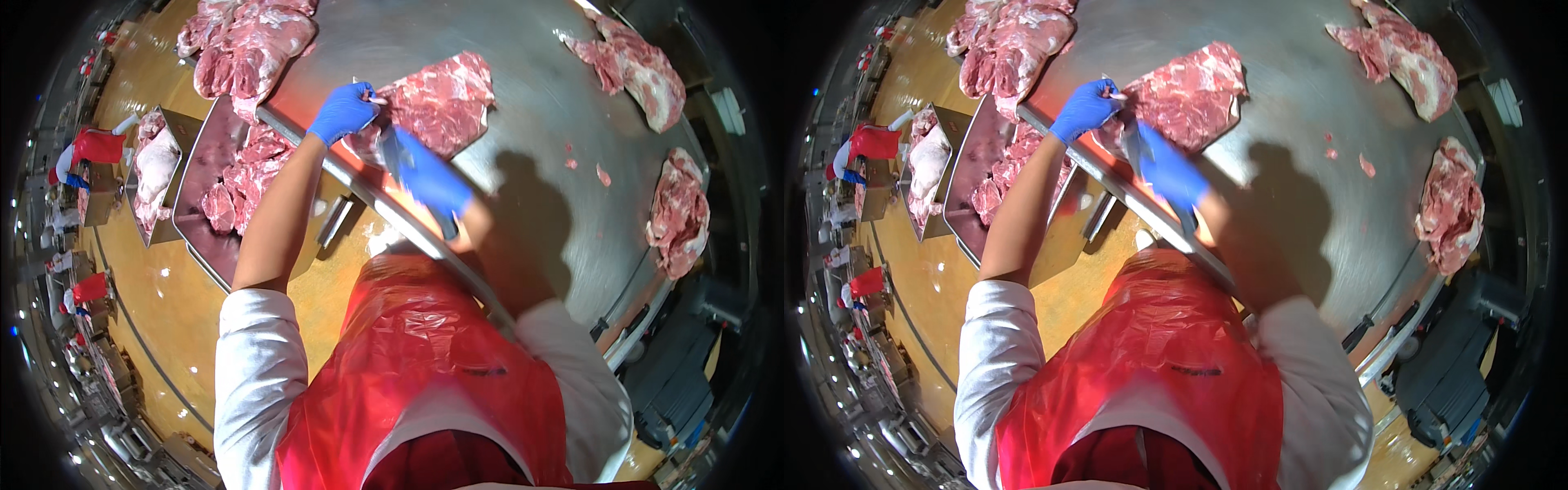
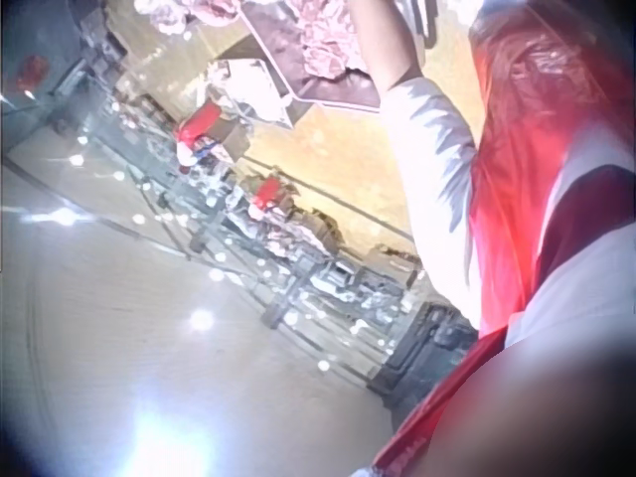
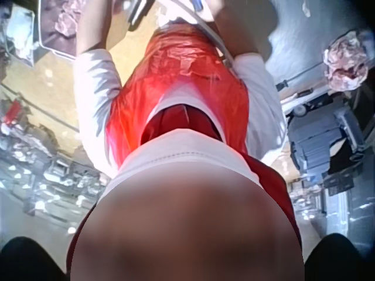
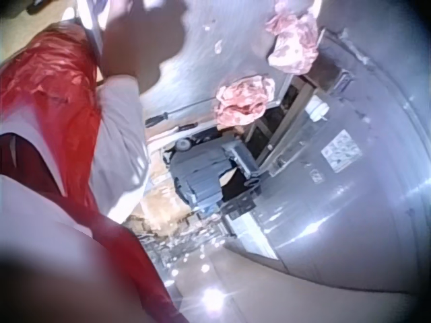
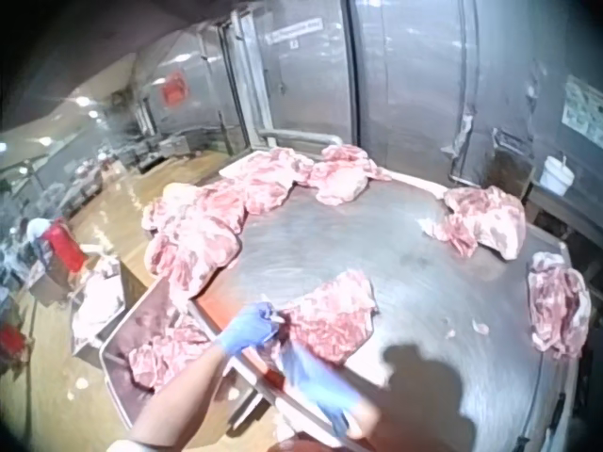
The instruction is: The person cuts large pieces of raw meat on a stainless steel table using a knife. They separate the meat into smaller portions and place them into metal trays. The person wears blue gloves and a red apron throughout the task.
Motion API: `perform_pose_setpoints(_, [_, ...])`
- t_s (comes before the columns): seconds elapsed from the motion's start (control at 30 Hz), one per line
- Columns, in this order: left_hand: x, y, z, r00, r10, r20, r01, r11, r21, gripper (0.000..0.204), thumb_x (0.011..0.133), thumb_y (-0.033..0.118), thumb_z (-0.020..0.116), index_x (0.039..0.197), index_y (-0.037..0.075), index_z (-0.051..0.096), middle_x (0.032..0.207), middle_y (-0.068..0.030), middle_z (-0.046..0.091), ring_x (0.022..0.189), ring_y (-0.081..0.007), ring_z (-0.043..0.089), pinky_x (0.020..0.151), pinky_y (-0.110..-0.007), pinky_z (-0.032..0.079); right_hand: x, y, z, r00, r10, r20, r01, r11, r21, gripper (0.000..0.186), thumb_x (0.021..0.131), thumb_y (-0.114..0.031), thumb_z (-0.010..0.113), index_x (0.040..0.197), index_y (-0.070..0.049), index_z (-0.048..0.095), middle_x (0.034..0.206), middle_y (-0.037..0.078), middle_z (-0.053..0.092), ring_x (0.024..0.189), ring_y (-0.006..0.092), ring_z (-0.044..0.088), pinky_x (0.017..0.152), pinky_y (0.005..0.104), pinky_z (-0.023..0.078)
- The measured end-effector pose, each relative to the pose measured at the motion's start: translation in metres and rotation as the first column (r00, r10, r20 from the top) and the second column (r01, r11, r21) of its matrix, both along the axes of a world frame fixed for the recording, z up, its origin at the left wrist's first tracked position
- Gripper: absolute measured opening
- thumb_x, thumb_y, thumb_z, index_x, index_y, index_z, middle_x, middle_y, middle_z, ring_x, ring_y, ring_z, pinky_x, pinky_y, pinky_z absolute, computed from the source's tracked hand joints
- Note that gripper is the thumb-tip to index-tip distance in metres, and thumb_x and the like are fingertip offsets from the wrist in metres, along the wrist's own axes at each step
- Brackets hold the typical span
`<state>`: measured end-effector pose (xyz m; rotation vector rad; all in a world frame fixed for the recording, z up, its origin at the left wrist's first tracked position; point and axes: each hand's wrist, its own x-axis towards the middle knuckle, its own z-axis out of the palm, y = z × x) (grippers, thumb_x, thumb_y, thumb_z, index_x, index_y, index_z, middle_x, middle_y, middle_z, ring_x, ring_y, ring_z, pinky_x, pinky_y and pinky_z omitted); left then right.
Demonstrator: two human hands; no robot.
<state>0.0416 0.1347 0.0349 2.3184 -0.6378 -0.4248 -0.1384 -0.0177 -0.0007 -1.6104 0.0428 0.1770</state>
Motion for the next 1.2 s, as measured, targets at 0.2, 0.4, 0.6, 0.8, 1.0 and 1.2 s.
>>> perform_pose_setpoints(0.2, [0.006,-0.002,0.031,0.997,-0.041,-0.063,0.048,0.993,0.110,0.013,0.085,0.015,0.065,0.080,0.004,0.060,0.060,-0.0072,0.056,0.051,-0.0134,0.054,0.048,-0.032,0.045,-0.006,0.015,0.030,0.965,0.094,-0.245,-0.100,0.995,-0.011,0.066,0.098,-0.010,0.045,0.159,-0.013,0.019,0.102,0.012,0.060,0.075,0.0148,0.058,0.064,0.0309,0.051])
perform_pose_setpoints(0.4, [0.063,0.123,0.025,0.925,0.297,-0.237,-0.356,0.896,-0.266,0.015,0.095,0.017,0.052,0.090,0.010,0.064,0.069,0.0006,0.056,0.055,-0.0088,0.051,0.048,-0.024,0.042,-0.072,0.029,0.035,0.708,0.598,-0.375,-0.488,0.798,0.353,0.069,0.098,-0.005,0.045,0.160,-0.017,0.016,0.083,0.008,0.061,0.057,0.0106,0.055,0.049,0.0253,0.049])
perform_pose_setpoints(0.6, [0.066,0.223,0.014,0.574,0.318,-0.754,-0.815,0.134,-0.564,0.009,0.081,-0.003,0.050,0.087,0.000,0.057,0.078,-0.0096,0.059,0.064,-0.0195,0.058,0.055,-0.031,0.050,-0.068,0.022,0.045,0.971,0.130,-0.201,-0.067,0.953,0.296,0.063,0.102,-0.006,0.045,0.159,-0.015,0.020,0.080,0.007,0.058,0.047,0.0080,0.047,0.042,0.0245,0.043])
perform_pose_setpoints(0.8, [-0.020,0.051,0.076,0.619,-0.309,-0.722,-0.698,0.206,-0.686,0.022,0.077,-0.002,0.047,0.095,0.005,0.057,0.092,-0.0150,0.065,0.057,-0.0118,0.050,0.048,-0.021,0.043,-0.061,0.018,0.053,0.881,-0.408,-0.237,0.423,0.906,0.011,0.064,0.097,-0.011,0.050,0.157,-0.014,0.026,0.073,0.006,0.057,0.049,0.0104,0.049,0.047,0.0273,0.045])
perform_pose_setpoints(1.0, [-0.274,-0.073,0.067,0.570,-0.764,0.302,0.647,0.190,-0.738,0.035,0.085,0.015,0.060,0.120,0.014,0.064,0.107,-0.0086,0.066,0.092,-0.0252,0.063,0.091,-0.041,0.046,-0.113,0.071,0.004,0.651,-0.731,-0.201,0.730,0.677,-0.095,0.065,0.099,-0.013,0.055,0.158,-0.021,0.027,0.070,0.002,0.053,0.052,0.0088,0.048,0.046,0.0265,0.041])
perform_pose_setpoints(1.2, [-0.100,-0.032,0.012,0.720,-0.660,0.215,0.615,0.464,-0.637,0.042,0.088,0.015,0.067,0.127,0.005,0.058,0.117,-0.0109,0.063,0.109,-0.0242,0.060,0.100,-0.038,0.046,-0.184,0.079,0.012,0.364,-0.922,-0.133,0.928,0.371,-0.034,0.063,0.097,-0.006,0.054,0.155,-0.020,0.032,0.078,0.003,0.058,0.055,0.0091,0.052,0.048,0.0247,0.046])
